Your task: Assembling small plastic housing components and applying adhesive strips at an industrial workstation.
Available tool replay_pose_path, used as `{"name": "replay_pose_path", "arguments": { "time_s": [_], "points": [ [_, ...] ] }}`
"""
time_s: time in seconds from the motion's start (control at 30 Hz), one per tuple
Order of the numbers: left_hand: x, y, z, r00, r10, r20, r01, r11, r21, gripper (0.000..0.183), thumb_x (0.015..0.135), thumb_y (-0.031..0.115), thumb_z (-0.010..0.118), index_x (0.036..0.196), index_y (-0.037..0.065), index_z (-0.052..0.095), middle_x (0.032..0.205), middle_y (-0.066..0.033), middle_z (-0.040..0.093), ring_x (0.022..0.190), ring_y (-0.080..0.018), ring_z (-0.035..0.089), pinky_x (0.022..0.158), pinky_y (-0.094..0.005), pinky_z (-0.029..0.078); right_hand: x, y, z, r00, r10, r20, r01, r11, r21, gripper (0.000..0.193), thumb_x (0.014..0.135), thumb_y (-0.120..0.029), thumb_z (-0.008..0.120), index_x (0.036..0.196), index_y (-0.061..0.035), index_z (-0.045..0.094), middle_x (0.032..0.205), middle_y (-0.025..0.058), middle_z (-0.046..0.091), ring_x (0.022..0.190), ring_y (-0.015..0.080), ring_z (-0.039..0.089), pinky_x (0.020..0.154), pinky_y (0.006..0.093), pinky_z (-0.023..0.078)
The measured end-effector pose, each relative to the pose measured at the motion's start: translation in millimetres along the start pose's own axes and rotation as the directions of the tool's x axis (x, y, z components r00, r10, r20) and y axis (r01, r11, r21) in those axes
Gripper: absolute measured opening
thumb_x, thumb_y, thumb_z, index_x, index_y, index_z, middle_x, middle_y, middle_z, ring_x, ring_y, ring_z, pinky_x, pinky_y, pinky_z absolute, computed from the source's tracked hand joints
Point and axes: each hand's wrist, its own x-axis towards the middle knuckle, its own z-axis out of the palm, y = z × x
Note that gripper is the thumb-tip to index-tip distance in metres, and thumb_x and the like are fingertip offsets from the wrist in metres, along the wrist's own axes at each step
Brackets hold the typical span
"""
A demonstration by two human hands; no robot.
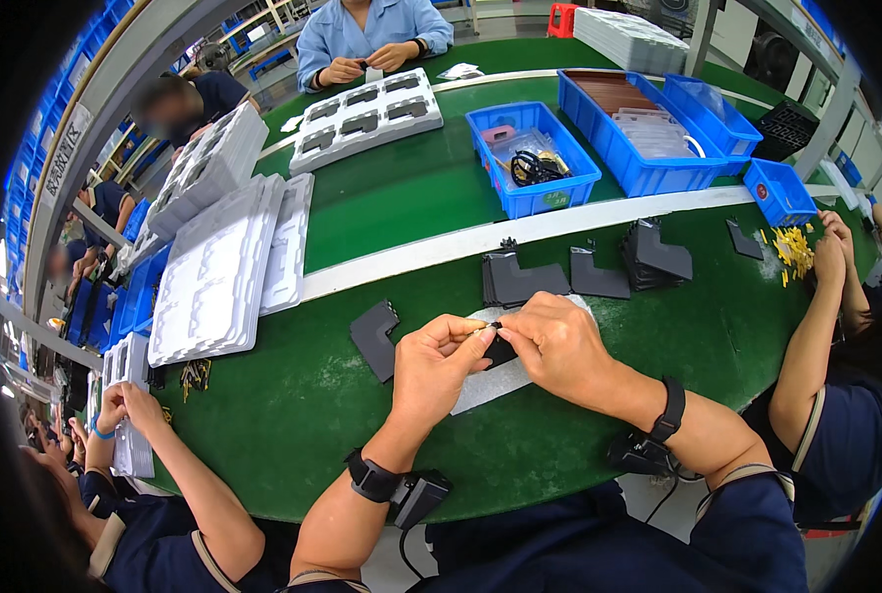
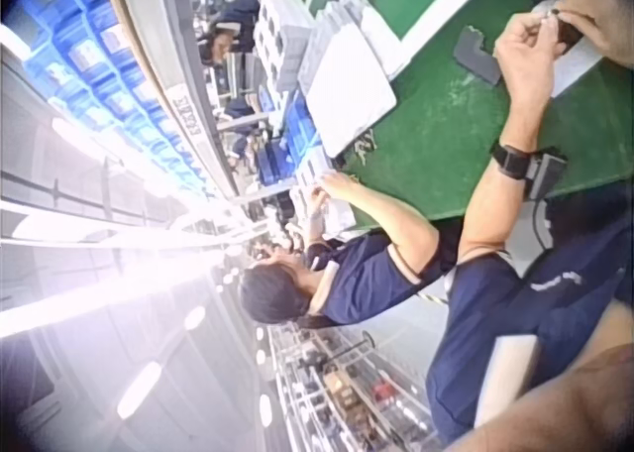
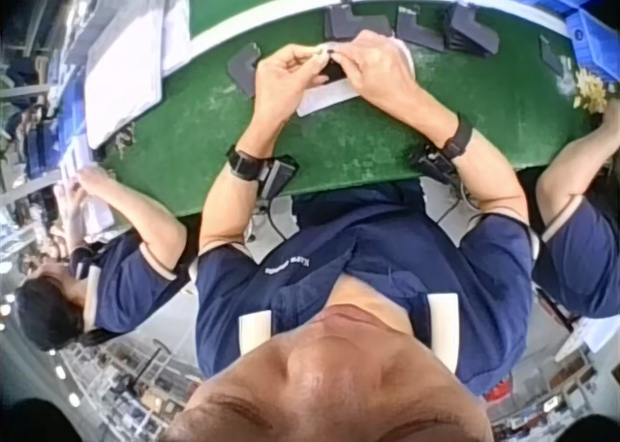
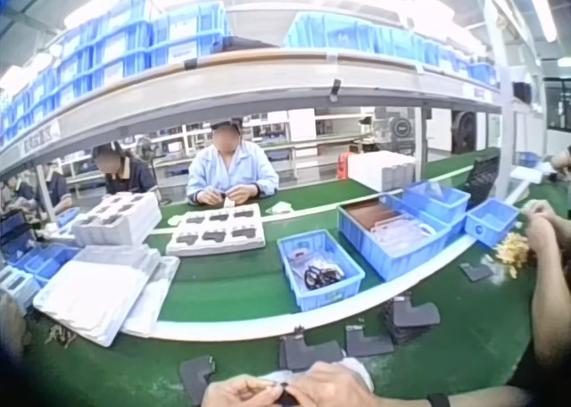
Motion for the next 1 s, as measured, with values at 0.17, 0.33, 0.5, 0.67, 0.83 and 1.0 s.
{"name": "replay_pose_path", "arguments": {
  "time_s": [0.17,0.33,0.5,0.67,0.83,1.0],
  "points": [
    [-1.1,-0.2,-0.5,1.0,0.025,-0.007,-0.025,1.0,0.02,0.014,0.086,0.011,0.067,0.093,-0.001,0.066,0.082,-0.0042,0.066,0.073,-0.0062,0.062,0.063,-0.0221,0.056,-1.7,-2.1,4.1,1.0,-0.023,-0.012,0.023,1.0,0.019,0.01,0.074,-0.002,0.064,0.083,0.0014,0.066,0.069,0.0118,0.061,0.069,0.0271,0.058,0.061,0.038,0.045],
    [2.5,-5.2,-3.6,0.995,0.096,0.029,-0.099,0.982,0.16,0.012,0.086,0.008,0.067,0.093,-0.001,0.063,0.085,-0.0038,0.065,0.073,-0.0068,0.059,0.064,-0.021,0.05,1.9,1.1,-3.6,0.999,-0.033,0.031,0.029,0.995,0.1,0.011,0.077,-0.001,0.061,0.086,0.0031,0.065,0.072,0.0141,0.063,0.07,0.0291,0.059,0.061,0.0396,0.046],
    [0.7,-4.3,-0.3,0.998,0.057,0.042,-0.061,0.992,0.109,0.017,0.086,0.007,0.065,0.1,0.0,0.058,0.091,-0.0037,0.064,0.081,-0.0063,0.057,0.073,-0.0209,0.047,14.2,-11.4,-19.3,0.87,0.408,0.277,-0.477,0.84,0.26,0.013,0.079,-0.007,0.064,0.086,0.0037,0.063,0.078,0.0179,0.065,0.067,0.0334,0.061,0.059,0.0398,0.046],
    [1.7,-6.8,1.6,0.997,0.035,0.064,-0.039,0.997,0.065,0.019,0.086,0.006,0.065,0.102,0.001,0.056,0.094,-0.0036,0.063,0.085,-0.006,0.057,0.077,-0.0213,0.047,8.1,-6.9,-14.0,0.918,0.338,0.207,-0.375,0.909,0.181,0.012,0.076,-0.008,0.067,0.08,0.0027,0.063,0.074,0.0163,0.063,0.063,0.0323,0.06,0.057,0.0389,0.045],
    [1.9,-7.8,-2.4,0.992,0.044,0.116,-0.049,0.998,0.036,0.019,0.087,0.005,0.064,0.103,0.001,0.056,0.097,-0.0042,0.064,0.087,-0.0064,0.058,0.077,-0.022,0.047,7.8,-3.3,-11.3,0.963,0.196,0.186,-0.223,0.966,0.134,0.007,0.076,-0.005,0.066,0.075,0.0016,0.063,0.072,0.0133,0.062,0.068,0.0285,0.058,0.059,0.0381,0.044],
    [7.5,2.3,-14.9,0.993,0.055,0.103,-0.054,0.999,-0.004,0.026,0.086,0.003,0.064,0.11,0.001,0.055,0.087,-0.0033,0.064,0.081,-0.006,0.058,0.073,-0.021,0.046,11.7,-3.2,-13.9,0.979,0.123,0.162,-0.157,0.963,0.218,0.01,0.075,-0.007,0.069,0.08,-0.0002,0.065,0.075,0.0112,0.063,0.073,0.0272,0.058,0.064,0.0367,0.047]
  ]
}}
